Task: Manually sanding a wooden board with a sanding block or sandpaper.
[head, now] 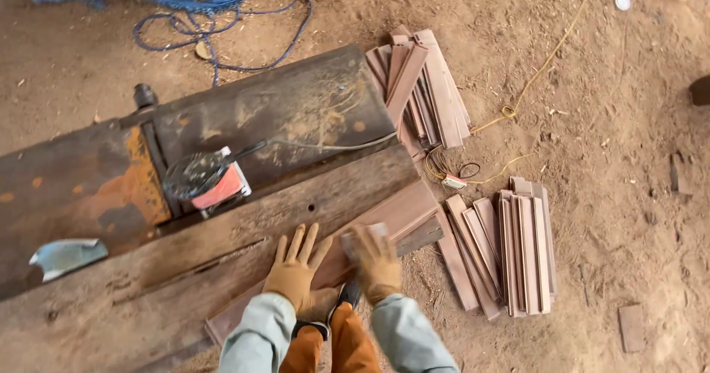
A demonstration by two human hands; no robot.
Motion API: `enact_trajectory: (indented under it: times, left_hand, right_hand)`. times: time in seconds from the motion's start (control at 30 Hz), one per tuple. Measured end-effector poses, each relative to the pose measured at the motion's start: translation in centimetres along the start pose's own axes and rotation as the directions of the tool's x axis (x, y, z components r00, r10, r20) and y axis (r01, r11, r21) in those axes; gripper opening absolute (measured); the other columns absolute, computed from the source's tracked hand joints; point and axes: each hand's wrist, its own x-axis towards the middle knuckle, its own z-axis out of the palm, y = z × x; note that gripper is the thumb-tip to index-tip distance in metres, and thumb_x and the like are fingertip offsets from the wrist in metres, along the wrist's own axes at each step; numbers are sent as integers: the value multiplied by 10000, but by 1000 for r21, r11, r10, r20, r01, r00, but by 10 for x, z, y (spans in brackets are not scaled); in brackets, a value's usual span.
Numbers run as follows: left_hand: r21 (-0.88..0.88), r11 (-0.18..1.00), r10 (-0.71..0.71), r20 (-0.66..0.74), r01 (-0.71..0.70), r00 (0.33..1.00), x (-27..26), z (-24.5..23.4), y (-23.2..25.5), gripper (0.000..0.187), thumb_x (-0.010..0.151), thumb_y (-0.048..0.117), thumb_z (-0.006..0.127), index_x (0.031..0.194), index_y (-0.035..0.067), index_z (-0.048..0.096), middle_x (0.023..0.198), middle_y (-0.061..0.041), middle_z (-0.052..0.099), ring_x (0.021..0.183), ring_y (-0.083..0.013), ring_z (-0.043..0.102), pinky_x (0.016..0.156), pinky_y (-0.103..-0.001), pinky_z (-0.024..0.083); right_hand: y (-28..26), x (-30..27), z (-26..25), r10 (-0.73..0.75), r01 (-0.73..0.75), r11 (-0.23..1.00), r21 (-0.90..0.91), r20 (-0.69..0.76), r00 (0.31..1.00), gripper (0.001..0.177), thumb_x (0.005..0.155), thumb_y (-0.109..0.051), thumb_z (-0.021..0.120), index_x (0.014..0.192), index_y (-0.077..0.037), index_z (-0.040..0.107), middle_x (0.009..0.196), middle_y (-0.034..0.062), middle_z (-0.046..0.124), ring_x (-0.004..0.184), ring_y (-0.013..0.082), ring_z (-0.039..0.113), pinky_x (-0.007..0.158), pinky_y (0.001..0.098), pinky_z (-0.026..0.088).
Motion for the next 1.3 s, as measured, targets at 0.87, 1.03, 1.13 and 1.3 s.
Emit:
enact_trajectory:
  times: [0.87,1.03,1.13,1.3]
  left_hand:
    - [104,994,-63,233,39,970,21,4,-1,1065,902,866,384,1652,271,-84,1729,-111,-167,1592,-344,-98,1263,-545,-19]
    - [93,994,-70,232,49,970,20,-2,0,1064,907,861,389,1655,269,-82,1731,-113,-158,1594,-343,-95,1269,-543,-9]
    - [93,995,-64,234,43,970,18,1,0,1069,907,868,393,1655,264,-73,1732,-115,-149,1597,-343,-91,1274,-552,-8]
    - [112,993,-54,185,34,981,22,6,-1,1071,897,857,397,1649,265,-84,1727,-117,-155,1586,-343,-93,1263,-553,-3]
  right_hand:
    - [103,13,-28,301,-350,925,147,278,912,800,967,9,540,1583,-387,219,1712,-96,113,1592,226,81,1240,694,0]
    - [82,12,31,428,-415,895,163,-54,902,787,957,59,492,1599,-343,277,1698,-37,249,1537,260,196,1204,649,48]
    - [76,0,70,182,-141,956,256,-143,973,696,912,-34,511,1542,-244,305,1658,26,305,1525,259,243,1176,698,77]
    - [135,24,67,463,-305,879,367,-499,732,620,1014,-26,536,1496,-398,418,1600,-105,366,1537,283,305,1262,680,85]
